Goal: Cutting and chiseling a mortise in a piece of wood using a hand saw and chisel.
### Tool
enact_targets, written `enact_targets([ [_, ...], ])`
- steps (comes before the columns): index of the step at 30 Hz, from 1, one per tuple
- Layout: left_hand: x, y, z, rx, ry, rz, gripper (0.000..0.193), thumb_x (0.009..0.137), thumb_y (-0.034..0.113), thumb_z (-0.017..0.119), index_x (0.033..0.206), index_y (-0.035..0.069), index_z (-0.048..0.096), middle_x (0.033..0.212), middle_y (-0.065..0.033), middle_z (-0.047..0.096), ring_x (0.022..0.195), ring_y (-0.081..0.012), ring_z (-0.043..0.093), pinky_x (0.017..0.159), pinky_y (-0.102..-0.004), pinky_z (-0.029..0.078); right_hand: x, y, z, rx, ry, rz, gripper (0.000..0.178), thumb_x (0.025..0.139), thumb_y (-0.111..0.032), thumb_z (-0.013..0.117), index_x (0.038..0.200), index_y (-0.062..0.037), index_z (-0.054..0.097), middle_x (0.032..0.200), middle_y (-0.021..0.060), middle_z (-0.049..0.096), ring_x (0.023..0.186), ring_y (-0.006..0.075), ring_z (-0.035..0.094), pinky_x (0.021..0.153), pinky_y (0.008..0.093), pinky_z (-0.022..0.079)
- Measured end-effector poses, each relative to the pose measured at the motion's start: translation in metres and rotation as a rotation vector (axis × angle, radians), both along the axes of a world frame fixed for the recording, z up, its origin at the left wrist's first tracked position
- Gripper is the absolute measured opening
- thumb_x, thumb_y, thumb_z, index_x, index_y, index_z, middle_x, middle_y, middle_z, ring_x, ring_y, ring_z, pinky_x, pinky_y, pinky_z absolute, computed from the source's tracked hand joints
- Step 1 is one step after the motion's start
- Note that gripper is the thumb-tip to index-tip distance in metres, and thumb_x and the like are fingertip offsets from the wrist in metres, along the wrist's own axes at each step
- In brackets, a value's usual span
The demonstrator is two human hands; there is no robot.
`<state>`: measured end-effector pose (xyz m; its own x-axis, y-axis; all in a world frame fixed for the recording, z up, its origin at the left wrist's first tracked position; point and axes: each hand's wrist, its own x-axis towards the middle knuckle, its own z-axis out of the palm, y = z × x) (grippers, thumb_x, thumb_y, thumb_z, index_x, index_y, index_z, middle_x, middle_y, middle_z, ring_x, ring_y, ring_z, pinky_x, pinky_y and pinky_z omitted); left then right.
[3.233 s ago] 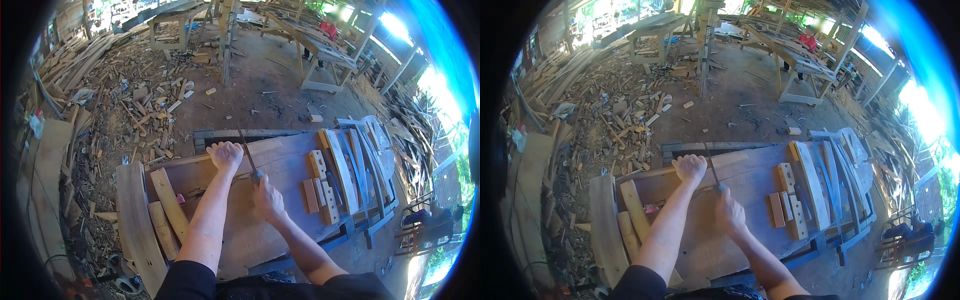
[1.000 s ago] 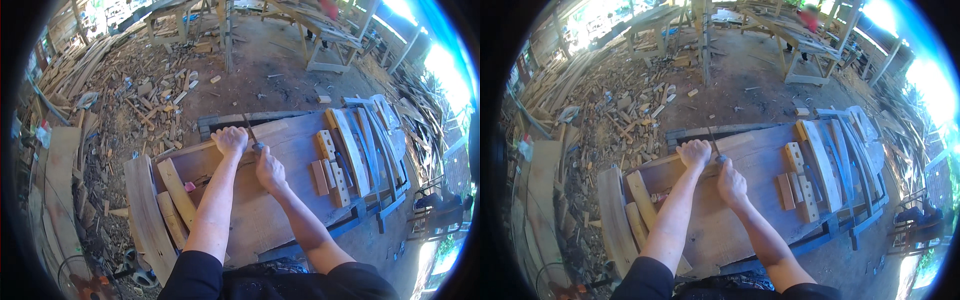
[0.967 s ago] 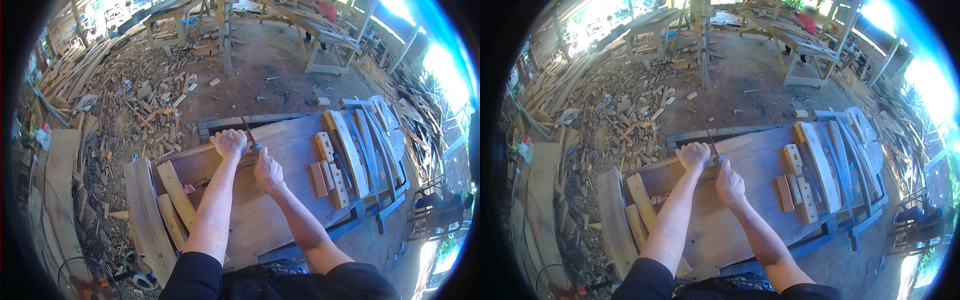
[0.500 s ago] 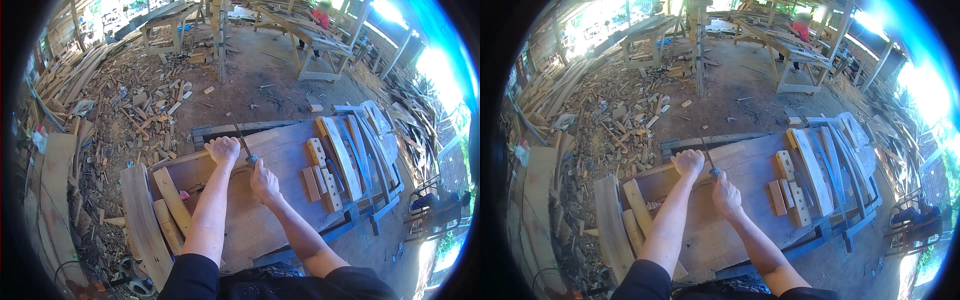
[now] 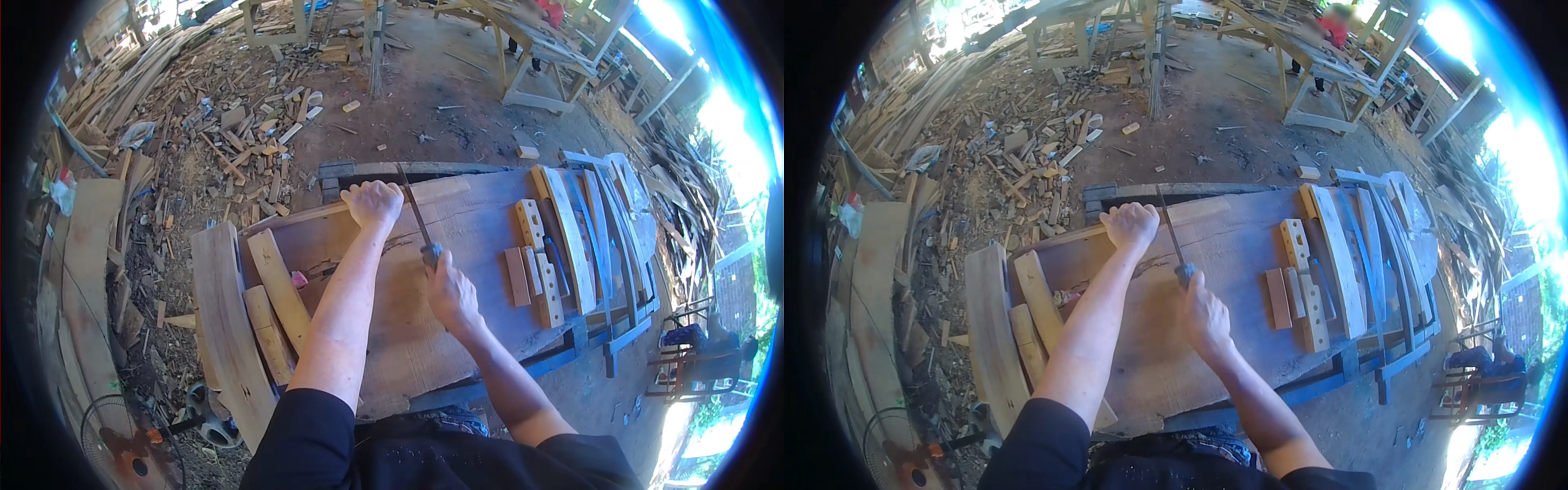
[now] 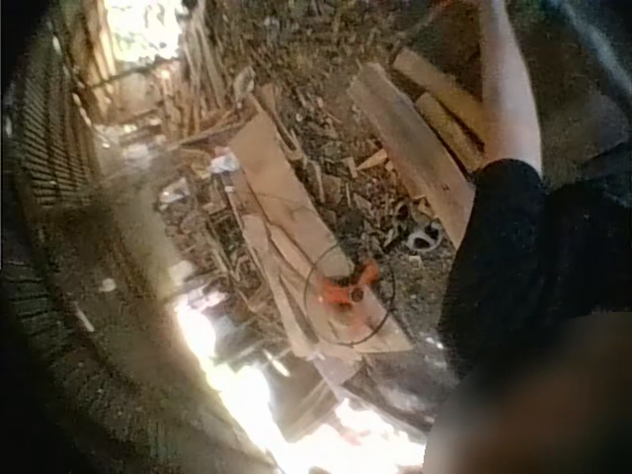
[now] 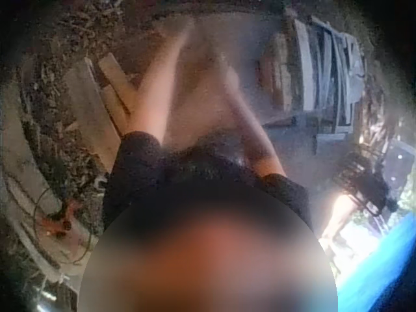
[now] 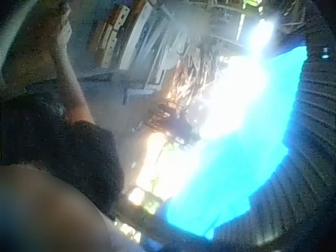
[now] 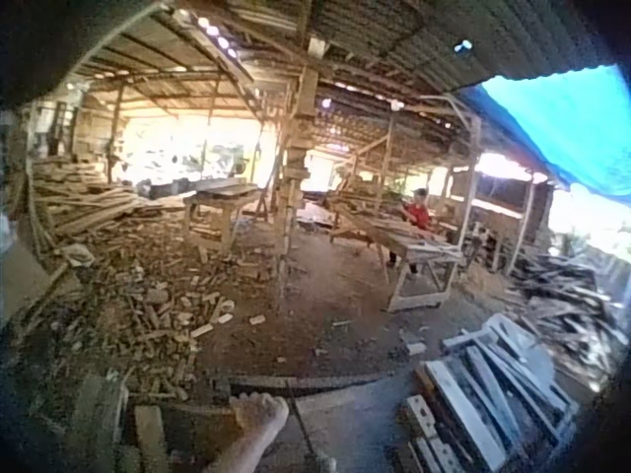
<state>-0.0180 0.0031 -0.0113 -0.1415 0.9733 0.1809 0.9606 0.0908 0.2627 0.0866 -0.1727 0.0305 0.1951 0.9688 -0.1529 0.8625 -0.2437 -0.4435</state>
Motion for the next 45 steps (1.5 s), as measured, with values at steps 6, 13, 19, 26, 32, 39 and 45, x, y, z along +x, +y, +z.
enact_targets([
  [6, 0.021, -0.008, 0.008, 0.003, -0.036, -0.048, 0.041, 0.085, 0.032, 0.043, 0.075, 0.008, 0.075, 0.082, -0.0115, 0.071, 0.087, -0.0276, 0.063, 0.085, -0.0438, 0.036, 0.011, 0.046, -0.015, 0.129, -0.049, -0.051, 0.025, 0.096, -0.025, 0.047, 0.106, -0.0028, 0.041, 0.081, 0.0272, 0.066, 0.078, 0.0457, 0.065, 0.073, 0.0549, 0.05],
  [13, 0.0, -0.007, 0.0, -0.062, -0.042, -0.01, 0.04, 0.085, 0.031, 0.043, 0.074, 0.007, 0.074, 0.084, -0.0122, 0.071, 0.086, -0.0287, 0.062, 0.084, -0.0438, 0.037, -0.006, 0.003, 0.004, -0.021, -0.027, -0.028, 0.026, 0.096, -0.023, 0.046, 0.108, -0.0012, 0.041, 0.085, 0.0303, 0.065, 0.083, 0.0479, 0.064, 0.076, 0.0572, 0.048],
  [19, 0.014, -0.002, 0.004, 0.037, -0.076, -0.031, 0.039, 0.082, 0.031, 0.045, 0.07, 0.006, 0.073, 0.083, -0.0116, 0.071, 0.087, -0.0292, 0.062, 0.085, -0.0464, 0.038, 0.004, 0.063, -0.023, 0.192, -0.077, -0.018, 0.027, 0.094, -0.022, 0.049, 0.109, -0.0007, 0.043, 0.08, 0.0278, 0.066, 0.077, 0.0457, 0.066, 0.07, 0.055, 0.051],
  [26, -0.003, -0.009, 0.004, 0.039, -0.068, -0.015, 0.039, 0.082, 0.03, 0.045, 0.071, 0.006, 0.073, 0.081, -0.0137, 0.071, 0.084, -0.0295, 0.063, 0.083, -0.0461, 0.039, -0.005, -0.004, -0.013, 0.032, -0.08, -0.019, 0.027, 0.096, -0.022, 0.047, 0.112, -0.0012, 0.042, 0.079, 0.0271, 0.066, 0.076, 0.0455, 0.065, 0.071, 0.0541, 0.051],
  [32, 0.014, -0.006, 0.004, 0.027, -0.083, -0.037, 0.039, 0.082, 0.029, 0.044, 0.071, 0.007, 0.073, 0.081, -0.0125, 0.071, 0.086, -0.0292, 0.063, 0.084, -0.0463, 0.038, 0.001, 0.067, -0.015, 0.102, -0.042, -0.052, 0.03, 0.097, -0.028, 0.047, 0.111, -0.0017, 0.042, 0.086, 0.0295, 0.065, 0.083, 0.0473, 0.064, 0.076, 0.0553, 0.049],
  [39, -0.002, -0.008, 0.002, -0.015, -0.046, -0.005, 0.039, 0.083, 0.029, 0.043, 0.071, 0.006, 0.073, 0.081, -0.0125, 0.071, 0.085, -0.0286, 0.063, 0.084, -0.0453, 0.038, -0.007, 0.013, 0.004, -0.081, -0.004, -0.034, 0.031, 0.097, -0.029, 0.047, 0.109, -0.0017, 0.041, 0.088, 0.0302, 0.065, 0.086, 0.0488, 0.063, 0.077, 0.0559, 0.048],
  [45, 0.018, -0.003, 0.005, 0.036, -0.06, -0.043, 0.04, 0.083, 0.03, 0.043, 0.071, 0.005, 0.073, 0.08, -0.0123, 0.071, 0.084, -0.0283, 0.063, 0.083, -0.0447, 0.038, 0.007, 0.06, -0.014, 0.098, -0.037, -0.032, 0.031, 0.097, -0.03, 0.047, 0.108, -0.0016, 0.04, 0.086, 0.0296, 0.065, 0.083, 0.0479, 0.063, 0.075, 0.0563, 0.048],
])
